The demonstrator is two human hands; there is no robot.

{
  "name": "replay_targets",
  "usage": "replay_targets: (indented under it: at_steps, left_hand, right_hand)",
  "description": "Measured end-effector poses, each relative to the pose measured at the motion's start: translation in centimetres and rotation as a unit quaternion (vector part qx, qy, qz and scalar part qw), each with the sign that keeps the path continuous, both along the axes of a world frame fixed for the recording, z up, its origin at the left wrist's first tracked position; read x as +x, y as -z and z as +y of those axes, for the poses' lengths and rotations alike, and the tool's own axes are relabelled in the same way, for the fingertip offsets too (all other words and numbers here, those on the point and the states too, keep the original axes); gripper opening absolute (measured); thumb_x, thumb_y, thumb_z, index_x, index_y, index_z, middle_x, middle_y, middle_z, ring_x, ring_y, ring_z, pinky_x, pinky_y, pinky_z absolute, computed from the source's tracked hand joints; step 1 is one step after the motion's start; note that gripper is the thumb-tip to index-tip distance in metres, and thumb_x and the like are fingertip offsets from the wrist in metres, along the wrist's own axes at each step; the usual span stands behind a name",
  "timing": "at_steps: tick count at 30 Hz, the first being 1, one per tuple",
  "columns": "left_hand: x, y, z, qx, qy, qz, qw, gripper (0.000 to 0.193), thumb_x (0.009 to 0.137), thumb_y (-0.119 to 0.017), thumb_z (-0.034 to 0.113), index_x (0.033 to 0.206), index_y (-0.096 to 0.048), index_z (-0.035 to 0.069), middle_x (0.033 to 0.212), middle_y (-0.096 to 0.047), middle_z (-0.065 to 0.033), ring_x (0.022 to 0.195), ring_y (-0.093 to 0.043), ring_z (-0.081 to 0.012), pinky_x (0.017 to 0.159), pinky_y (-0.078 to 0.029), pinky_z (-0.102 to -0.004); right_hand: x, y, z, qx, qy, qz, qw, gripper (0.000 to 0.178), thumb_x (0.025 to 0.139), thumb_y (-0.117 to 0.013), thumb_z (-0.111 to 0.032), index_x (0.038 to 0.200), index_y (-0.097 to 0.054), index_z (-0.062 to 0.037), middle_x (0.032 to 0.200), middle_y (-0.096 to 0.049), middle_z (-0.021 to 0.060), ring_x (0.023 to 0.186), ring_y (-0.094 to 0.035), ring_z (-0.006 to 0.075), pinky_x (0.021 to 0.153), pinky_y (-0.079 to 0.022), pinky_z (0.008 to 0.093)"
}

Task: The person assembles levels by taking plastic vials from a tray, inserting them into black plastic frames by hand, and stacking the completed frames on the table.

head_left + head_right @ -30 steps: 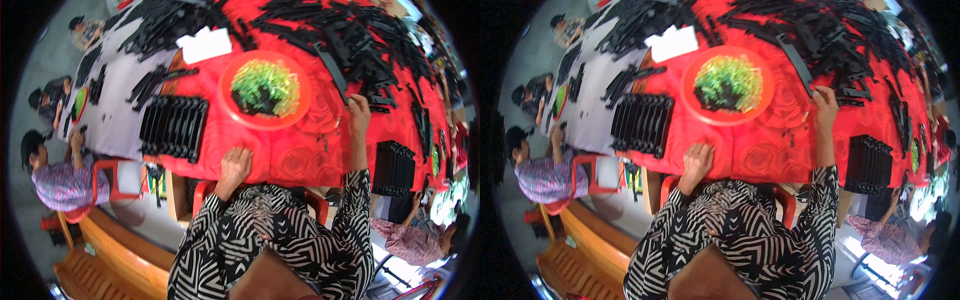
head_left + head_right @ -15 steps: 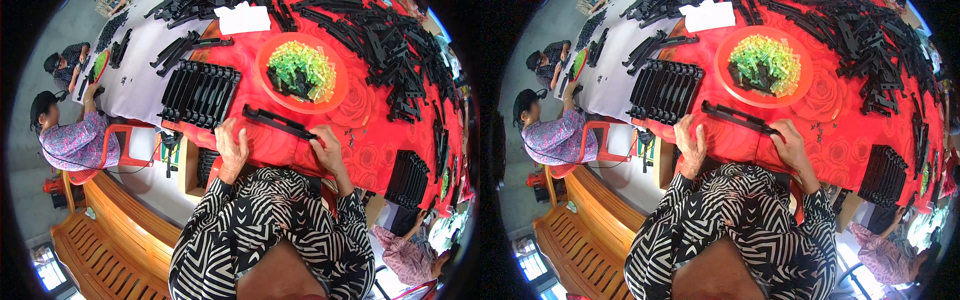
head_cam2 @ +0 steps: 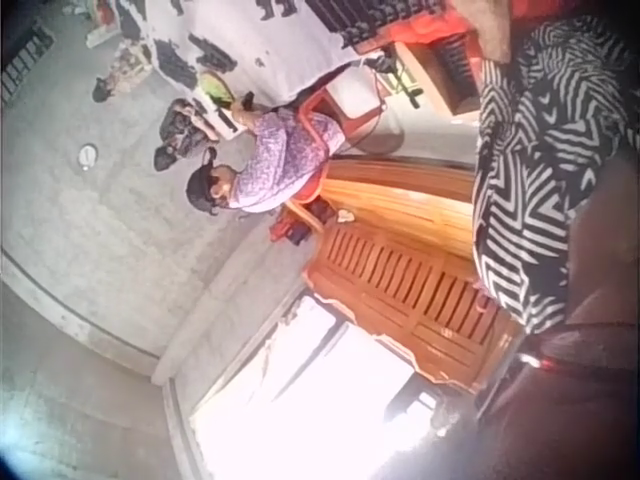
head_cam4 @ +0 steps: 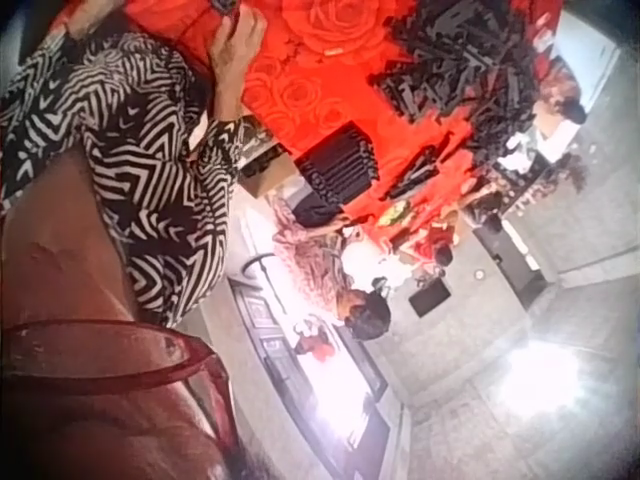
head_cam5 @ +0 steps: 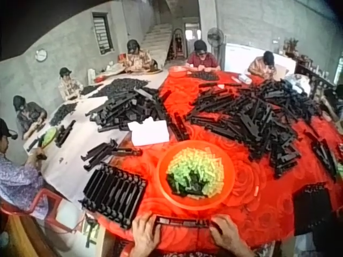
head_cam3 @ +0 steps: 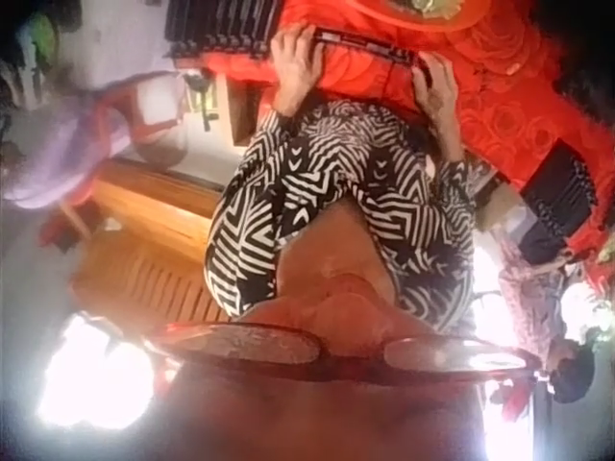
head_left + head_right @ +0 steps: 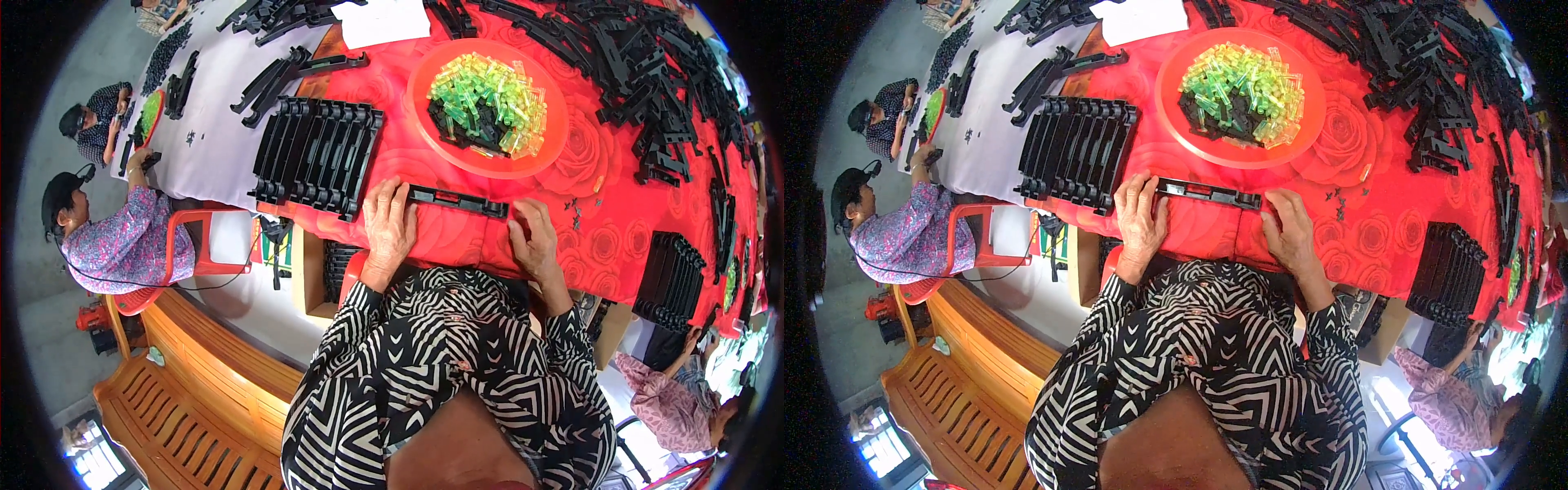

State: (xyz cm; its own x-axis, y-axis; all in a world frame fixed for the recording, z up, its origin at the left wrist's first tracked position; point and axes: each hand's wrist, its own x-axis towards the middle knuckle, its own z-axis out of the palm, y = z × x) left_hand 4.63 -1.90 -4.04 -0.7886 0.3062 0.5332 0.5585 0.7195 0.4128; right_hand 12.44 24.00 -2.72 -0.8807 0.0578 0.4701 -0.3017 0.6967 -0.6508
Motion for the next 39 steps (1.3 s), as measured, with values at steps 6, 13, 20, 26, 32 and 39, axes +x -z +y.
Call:
replay_targets:
  at_steps: [6,13,20,26,32,39]
  left_hand:
    - [0.1,-0.5,-0.3,-0.019,-0.012,0.003,1.000,0.048,0.075,-0.068,0.004,0.121,-0.056,0.003,0.125,-0.054,-0.0141,0.116,-0.046,-0.0355,0.099,-0.039,-0.0447]
    - [0.1,0.0,-0.2,-0.028,-0.001,0.007,1.000,0.047,0.077,-0.066,0.006,0.122,-0.055,0.001,0.127,-0.052,-0.0147,0.117,-0.046,-0.0354,0.100,-0.038,-0.0451]
    - [0.1,-0.1,-0.1,-0.027,-0.008,0.002,1.000,0.047,0.076,-0.066,0.003,0.122,-0.055,0.002,0.128,-0.052,-0.0132,0.117,-0.046,-0.0349,0.100,-0.038,-0.0447]
    - [0.1,-0.3,0.2,-0.004,0.003,-0.001,1.000,0.046,0.075,-0.066,-0.001,0.120,-0.055,0.001,0.125,-0.053,-0.0141,0.116,-0.046,-0.0353,0.098,-0.040,-0.0443]
    - [0.2,0.0,-0.2,-0.003,-0.003,0.002,1.000,0.046,0.075,-0.066,0.001,0.120,-0.055,0.001,0.126,-0.052,-0.0144,0.116,-0.047,-0.0356,0.098,-0.040,-0.0443]
    - [0.0,0.0,-0.1,0.001,0.001,0.004,1.000,0.046,0.074,-0.066,0.002,0.119,-0.056,0.000,0.127,-0.052,-0.0151,0.115,-0.047,-0.0364,0.098,-0.040,-0.0437]
  right_hand:
    - [0.3,-0.8,2.2,0.024,0.180,0.044,0.982,0.016,0.083,-0.060,0.003,0.099,-0.062,-0.0003,0.092,-0.062,0.0150,0.084,-0.061,0.0285,0.075,-0.050,0.0344]
    - [0.6,0.0,9.7,0.012,0.352,-0.027,0.936,0.015,0.086,-0.062,-0.008,0.100,-0.059,-0.0016,0.086,-0.056,0.0138,0.076,-0.057,0.0279,0.065,-0.047,0.0387]
    - [-1.8,2.2,12.3,0.122,0.374,-0.120,0.911,0.021,0.087,-0.062,-0.018,0.097,-0.054,-0.0024,0.092,-0.055,0.0183,0.082,-0.057,0.0399,0.068,-0.047,0.0471]
    - [-2.7,3.5,13.4,0.170,0.398,-0.131,0.892,0.024,0.087,-0.063,-0.023,0.093,-0.052,-0.0030,0.090,-0.054,0.0187,0.081,-0.059,0.0391,0.064,-0.047,0.0479]
    - [-3.5,2.7,13.1,0.164,0.407,-0.169,0.883,0.030,0.089,-0.061,-0.032,0.092,-0.052,-0.0039,0.089,-0.057,0.0192,0.077,-0.060,0.0394,0.063,-0.048,0.0484]
    - [-3.6,3.3,14.0,0.167,0.408,-0.172,0.881,0.032,0.089,-0.062,-0.034,0.092,-0.050,-0.0040,0.089,-0.058,0.0183,0.078,-0.061,0.0384,0.063,-0.048,0.0483]
